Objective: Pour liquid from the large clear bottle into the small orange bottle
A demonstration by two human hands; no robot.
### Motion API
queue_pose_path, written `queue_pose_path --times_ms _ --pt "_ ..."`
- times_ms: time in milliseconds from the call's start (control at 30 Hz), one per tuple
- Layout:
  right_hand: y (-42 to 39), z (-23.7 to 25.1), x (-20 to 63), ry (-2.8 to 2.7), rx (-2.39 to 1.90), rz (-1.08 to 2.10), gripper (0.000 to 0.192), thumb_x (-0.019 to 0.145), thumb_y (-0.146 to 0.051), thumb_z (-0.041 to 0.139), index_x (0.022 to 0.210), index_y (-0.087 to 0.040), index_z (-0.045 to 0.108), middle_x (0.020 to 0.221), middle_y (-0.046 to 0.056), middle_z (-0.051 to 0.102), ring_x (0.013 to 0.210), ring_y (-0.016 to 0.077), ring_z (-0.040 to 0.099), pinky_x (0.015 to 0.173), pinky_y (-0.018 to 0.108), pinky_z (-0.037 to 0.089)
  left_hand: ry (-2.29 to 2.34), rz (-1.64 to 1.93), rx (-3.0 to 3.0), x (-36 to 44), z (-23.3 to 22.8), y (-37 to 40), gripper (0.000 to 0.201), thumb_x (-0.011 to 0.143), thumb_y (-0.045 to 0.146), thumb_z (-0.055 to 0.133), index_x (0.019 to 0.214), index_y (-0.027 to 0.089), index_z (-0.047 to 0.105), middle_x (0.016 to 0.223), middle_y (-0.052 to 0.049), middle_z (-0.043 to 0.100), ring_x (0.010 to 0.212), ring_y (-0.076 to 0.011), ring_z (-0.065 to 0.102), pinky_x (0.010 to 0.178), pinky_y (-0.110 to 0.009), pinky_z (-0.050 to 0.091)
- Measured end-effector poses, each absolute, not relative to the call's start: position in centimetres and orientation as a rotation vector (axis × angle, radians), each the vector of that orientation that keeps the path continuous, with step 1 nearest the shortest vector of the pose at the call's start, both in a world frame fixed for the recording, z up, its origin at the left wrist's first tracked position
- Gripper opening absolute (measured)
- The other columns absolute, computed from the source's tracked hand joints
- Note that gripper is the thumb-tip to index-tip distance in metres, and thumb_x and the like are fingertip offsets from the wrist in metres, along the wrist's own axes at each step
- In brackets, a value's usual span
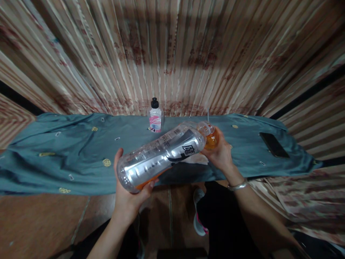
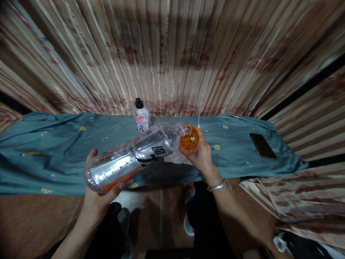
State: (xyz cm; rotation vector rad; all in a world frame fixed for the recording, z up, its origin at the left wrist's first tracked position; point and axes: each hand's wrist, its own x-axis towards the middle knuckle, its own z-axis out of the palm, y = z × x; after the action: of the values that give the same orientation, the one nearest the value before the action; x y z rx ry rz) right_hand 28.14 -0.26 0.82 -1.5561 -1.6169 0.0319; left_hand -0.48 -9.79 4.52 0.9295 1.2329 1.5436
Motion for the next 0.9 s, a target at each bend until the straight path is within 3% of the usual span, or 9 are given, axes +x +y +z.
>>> queue_pose_path --times_ms 267,367,567,900 --pt "-0.22 0.9 28.15 -1.588 -1.563 0.103 0.09 0.068 -0.045 0.082 0.147 -0.016 0.05 0.131 0.019 0.076 0.112 0.0374 0.077 0.097 0.053 0.064 1.25 1.519 0.954 -0.67 4.29 -9.7 0.131 0.061 0.033 0.096 0.166 0.029 0.018 0.134 -0.013 0.062 0.093 -0.0253 0.075 0.068 -0.033 0.067" --pt "-0.18 0.8 28.26 -1.582 -1.558 0.107 0.091 0.067 -0.045 0.082 0.146 -0.013 0.051 0.132 0.021 0.075 0.113 0.0385 0.077 0.097 0.054 0.064 1.252 1.528 0.962 -0.67 4.39 -9.67 0.127 0.06 0.034 0.096 0.164 0.028 0.023 0.132 -0.013 0.062 0.098 -0.0266 0.073 0.067 -0.032 0.066" --pt "-0.12 0.6 28.38 -1.58 -1.553 0.092 0.089 0.067 -0.044 0.083 0.146 -0.02 0.05 0.13 0.015 0.077 0.111 0.0366 0.078 0.095 0.052 0.065 1.246 1.563 0.93 -0.33 4.74 -9.66 0.109 0.055 0.035 0.099 0.147 0.026 0.042 0.128 -0.01 0.061 0.097 -0.0258 0.07 0.066 -0.032 0.065" --pt "-0.1 0.56 28.34 -1.601 -1.561 0.086 0.091 0.069 -0.047 0.082 0.148 -0.021 0.047 0.132 0.015 0.076 0.114 0.0366 0.077 0.098 0.052 0.063 1.243 1.569 0.948 -0.94 4.09 -9.4 0.115 0.053 0.035 0.1 0.151 0.027 0.04 0.131 -0.01 0.059 0.105 -0.0279 0.068 0.073 -0.034 0.065"
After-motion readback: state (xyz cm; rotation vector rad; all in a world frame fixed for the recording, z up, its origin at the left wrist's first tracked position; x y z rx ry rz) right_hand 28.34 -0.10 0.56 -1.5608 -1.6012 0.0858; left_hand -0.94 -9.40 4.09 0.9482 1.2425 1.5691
